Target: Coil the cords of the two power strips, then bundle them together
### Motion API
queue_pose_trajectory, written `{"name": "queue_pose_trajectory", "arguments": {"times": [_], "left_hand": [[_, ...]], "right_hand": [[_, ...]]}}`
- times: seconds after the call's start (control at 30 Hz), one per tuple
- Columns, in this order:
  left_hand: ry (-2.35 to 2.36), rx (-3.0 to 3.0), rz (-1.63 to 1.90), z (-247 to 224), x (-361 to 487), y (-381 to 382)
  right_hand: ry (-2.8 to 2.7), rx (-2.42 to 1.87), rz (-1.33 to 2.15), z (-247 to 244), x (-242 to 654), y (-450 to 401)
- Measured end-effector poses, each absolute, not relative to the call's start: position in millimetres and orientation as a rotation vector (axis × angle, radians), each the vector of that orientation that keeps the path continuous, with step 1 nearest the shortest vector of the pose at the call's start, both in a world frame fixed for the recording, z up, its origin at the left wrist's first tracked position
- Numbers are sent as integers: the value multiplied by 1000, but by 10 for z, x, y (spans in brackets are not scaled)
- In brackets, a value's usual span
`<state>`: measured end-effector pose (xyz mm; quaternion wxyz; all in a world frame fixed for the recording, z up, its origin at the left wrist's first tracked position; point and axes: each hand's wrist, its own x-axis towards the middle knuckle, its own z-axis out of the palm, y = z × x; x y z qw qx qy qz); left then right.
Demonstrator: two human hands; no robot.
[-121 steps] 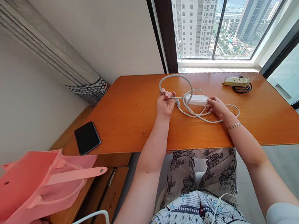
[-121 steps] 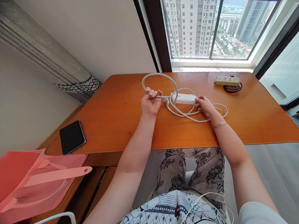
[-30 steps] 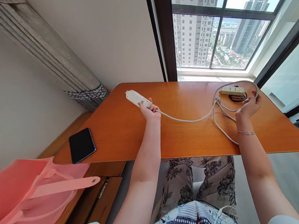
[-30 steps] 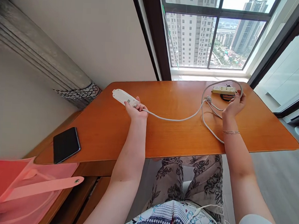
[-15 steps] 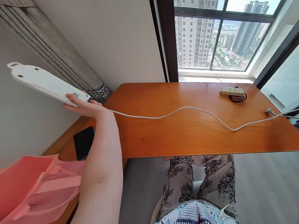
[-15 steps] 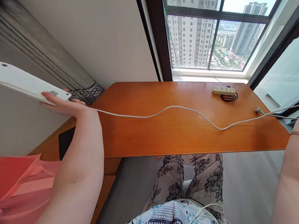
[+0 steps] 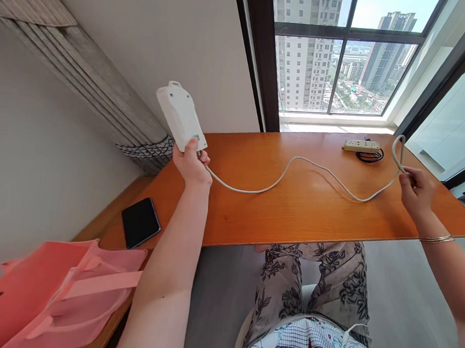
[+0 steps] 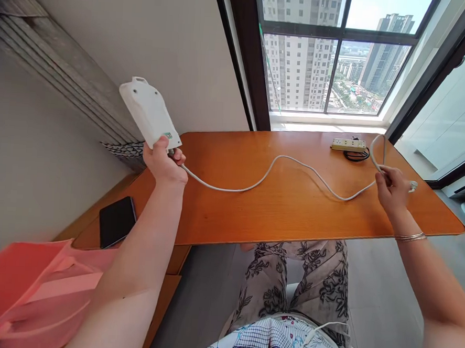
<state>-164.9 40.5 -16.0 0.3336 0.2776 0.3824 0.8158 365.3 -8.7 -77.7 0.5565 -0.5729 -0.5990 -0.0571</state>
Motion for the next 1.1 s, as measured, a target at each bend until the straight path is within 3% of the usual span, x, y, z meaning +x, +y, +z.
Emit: {"name": "queue_pose_trajectory", "arguments": {"times": [0.27,0.6,0.77,0.9,1.1], "left_hand": [[810,739,1876,-49,-1348,133],[689,646,1802,-9,-1247,-62],[677,629,1700,45,-993,-156],[623,580,1577,48,-659,-216],[572,373,1540,4,-519,-170]], "right_hand": [[-2180,-1663,-136,-1139,3186,-435],[-2096,-2188,-190,-1185,3423,-644],[-2029,-1739,-298,-1185,3086,-596],[-2214,-1235,106,-1093,2314,-562],[-2714,-906,576,-1014,1400,-625]]}}
